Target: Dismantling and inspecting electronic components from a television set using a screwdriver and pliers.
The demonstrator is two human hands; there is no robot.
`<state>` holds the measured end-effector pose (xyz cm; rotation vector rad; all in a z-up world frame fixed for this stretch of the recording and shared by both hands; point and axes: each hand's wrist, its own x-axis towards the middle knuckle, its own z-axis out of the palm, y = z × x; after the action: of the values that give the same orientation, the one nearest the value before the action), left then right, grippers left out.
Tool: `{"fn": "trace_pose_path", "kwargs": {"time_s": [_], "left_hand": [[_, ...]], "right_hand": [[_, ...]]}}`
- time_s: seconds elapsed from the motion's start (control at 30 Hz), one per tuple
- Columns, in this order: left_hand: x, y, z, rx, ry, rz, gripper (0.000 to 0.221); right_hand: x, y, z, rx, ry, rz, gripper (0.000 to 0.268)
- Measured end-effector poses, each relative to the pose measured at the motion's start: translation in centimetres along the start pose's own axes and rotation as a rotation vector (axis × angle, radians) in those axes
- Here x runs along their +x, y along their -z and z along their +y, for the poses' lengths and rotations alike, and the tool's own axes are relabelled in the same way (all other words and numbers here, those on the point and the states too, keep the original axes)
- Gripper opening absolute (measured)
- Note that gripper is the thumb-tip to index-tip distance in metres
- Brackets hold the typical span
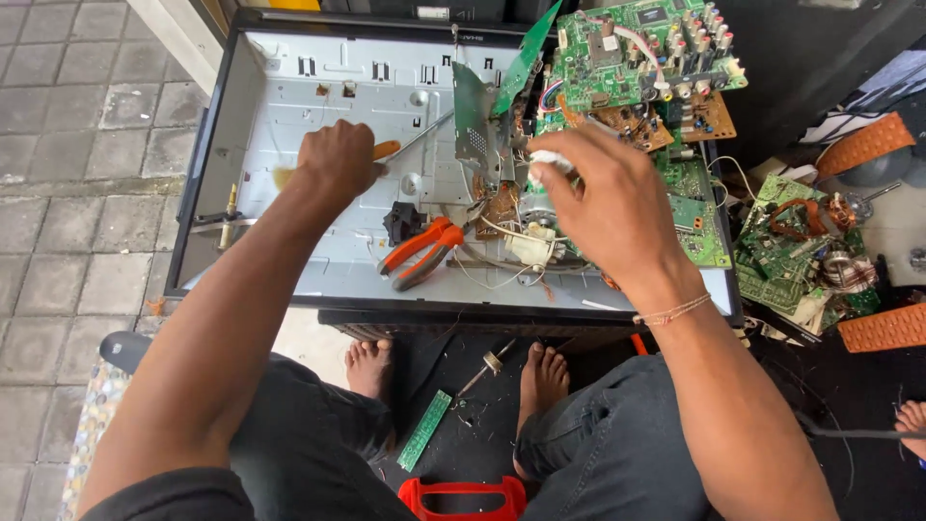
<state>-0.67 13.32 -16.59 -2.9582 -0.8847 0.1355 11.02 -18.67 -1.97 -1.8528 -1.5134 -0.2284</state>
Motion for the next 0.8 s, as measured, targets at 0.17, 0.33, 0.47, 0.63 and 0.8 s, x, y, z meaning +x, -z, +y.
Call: {"fn": "trace_pose_path", "kwargs": {"time_s": [0.17, 0.33, 0.47, 0.63, 0.8], "left_hand": [[-0.3, -0.3, -0.1, 0.037, -0.005, -0.170, 0.032], [-1.3, -0.1, 0.2, 0.076, -0.060, -0.129, 0.026], [-3.7, 4.4, 1.6, -0.114, -0.035, -0.037, 0.028], [-4.0, 6.2, 1.0, -0.229, -0.021, 0.057, 0.022], [-4.7, 8.1, 4.7, -0.704, -0.002, -0.004, 0.024]], "right_hand": [[-0.3, 0.1, -2.4, -0.027, -0.041, -0.255, 0.018], [-0.8, -2.1, -1.8, -0.065, -0.013, -0.370, 0.017], [-0.6, -1.6, -3.1, -0.095, -0.025, -0.475, 0.021], [-1.4, -2.2, -2.6, -0.130, -0.086, -0.578, 0.022], [-2.3, -2.8, -2.0, -0.239, -0.209, -0.616, 0.027]]}}
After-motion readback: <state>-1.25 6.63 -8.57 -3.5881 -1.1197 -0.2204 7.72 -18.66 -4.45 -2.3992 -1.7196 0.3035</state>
